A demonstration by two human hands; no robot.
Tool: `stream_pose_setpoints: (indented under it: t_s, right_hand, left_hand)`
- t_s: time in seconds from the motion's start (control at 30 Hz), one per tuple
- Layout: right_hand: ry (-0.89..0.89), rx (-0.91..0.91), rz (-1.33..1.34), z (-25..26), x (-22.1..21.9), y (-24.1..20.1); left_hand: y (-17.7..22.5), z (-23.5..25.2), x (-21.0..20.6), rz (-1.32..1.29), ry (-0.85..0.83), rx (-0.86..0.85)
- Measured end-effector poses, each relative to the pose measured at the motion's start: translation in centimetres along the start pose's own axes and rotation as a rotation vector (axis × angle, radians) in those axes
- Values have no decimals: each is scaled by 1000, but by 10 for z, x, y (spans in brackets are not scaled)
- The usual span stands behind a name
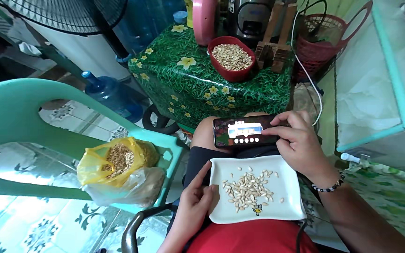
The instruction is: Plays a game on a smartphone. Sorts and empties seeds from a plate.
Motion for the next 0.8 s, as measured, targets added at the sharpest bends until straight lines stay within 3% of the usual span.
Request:
stream_pose_setpoints:
  t_s: [0.53, 0.8]
  right_hand:
    - [-110, 153, -49, -4, -23, -18]
    - [-26, 49, -40, 3, -9, -9]
  left_hand:
    - [0, 0, 1, 10, -3, -9]
    - [0, 1, 0, 5, 2, -3]
Point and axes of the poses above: each hand's wrist, its own z-axis towards the middle knuckle, its own x-axis out of the back of the hand, y = z × x, the point moved 3 cm from there along z, towards the middle knuckle, and after that the axes turned 8 degrees about y, right-handed, at the moved point
